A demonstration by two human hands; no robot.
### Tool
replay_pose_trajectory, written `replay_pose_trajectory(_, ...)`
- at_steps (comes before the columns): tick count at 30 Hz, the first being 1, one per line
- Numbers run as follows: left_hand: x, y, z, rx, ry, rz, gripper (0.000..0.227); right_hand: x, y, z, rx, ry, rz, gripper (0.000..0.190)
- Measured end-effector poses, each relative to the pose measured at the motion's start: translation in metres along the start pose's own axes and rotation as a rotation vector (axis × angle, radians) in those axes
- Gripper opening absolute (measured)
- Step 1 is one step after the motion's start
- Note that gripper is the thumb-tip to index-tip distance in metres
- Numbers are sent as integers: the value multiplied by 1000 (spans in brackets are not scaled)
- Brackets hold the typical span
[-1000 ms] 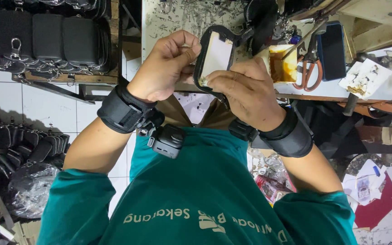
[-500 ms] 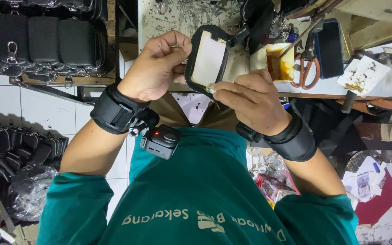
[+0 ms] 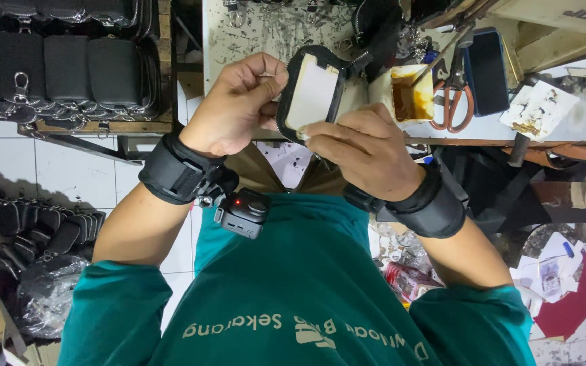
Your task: Applying glue to the edges of leather pouches using a small applicator stick.
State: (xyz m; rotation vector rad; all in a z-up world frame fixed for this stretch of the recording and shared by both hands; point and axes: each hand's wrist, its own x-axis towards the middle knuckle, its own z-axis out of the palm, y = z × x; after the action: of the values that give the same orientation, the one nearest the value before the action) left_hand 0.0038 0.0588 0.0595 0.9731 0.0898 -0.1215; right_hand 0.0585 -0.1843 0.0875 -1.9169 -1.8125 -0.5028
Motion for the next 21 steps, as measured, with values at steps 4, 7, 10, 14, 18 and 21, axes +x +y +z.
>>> replay_pose_trajectory(4, 1, -1, 5, 20, -17, -6, 6, 10, -3, 0, 60, -34, -12, 21)
replay_pose_trajectory(7, 0, 0, 5, 39, -23, 10, 6, 17, 0, -3, 48, -14, 1, 14)
replay_pose_trajectory(10, -4, 6, 9, 108, -76, 21, 6, 13, 13, -4, -39, 78, 69, 12)
replay_pose_trajectory(14, -8, 10, 21, 211, -66, 21, 8, 19, 7, -7, 51, 46, 201, 13)
replay_pose_trajectory(18, -6, 5, 13, 237, 13, -3, 5, -22, 7, 28, 114, 86, 173, 33)
replay_pose_trajectory(21, -12, 13, 20, 220, -1, -18, 6, 13, 7, -10, 7, 296, 204, 18)
